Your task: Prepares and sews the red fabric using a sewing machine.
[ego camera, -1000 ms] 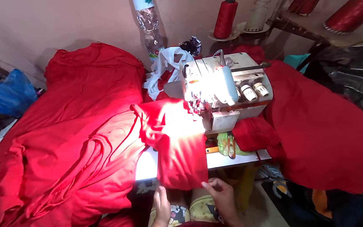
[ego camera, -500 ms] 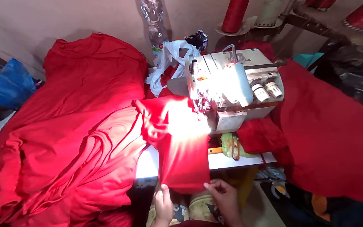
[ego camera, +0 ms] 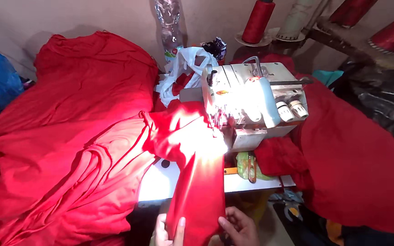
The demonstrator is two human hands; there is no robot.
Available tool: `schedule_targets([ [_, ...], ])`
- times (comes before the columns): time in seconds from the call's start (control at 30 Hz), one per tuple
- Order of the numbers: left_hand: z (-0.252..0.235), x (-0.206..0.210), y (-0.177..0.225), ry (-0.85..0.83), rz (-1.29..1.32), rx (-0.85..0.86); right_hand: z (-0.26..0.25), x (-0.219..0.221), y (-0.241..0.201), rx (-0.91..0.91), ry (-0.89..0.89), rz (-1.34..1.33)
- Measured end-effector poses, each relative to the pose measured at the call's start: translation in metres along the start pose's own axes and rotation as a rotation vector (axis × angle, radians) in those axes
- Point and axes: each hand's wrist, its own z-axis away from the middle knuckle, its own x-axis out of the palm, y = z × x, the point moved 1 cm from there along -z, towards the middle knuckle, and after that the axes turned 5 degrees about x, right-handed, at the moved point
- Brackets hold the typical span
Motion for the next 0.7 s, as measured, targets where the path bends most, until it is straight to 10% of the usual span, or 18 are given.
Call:
schedule_targets([
  [0.43,-0.065,0.010,0.010,0.075,-0.071,0.505,-0.027,0.007,-0.030,-0.150,0.077,-0.045],
  [0.7,-0.131,0.026,0.024,0.026,-0.041,0.454,-0.078,0.016,-0.065,-0.274,0.059,-0.088],
])
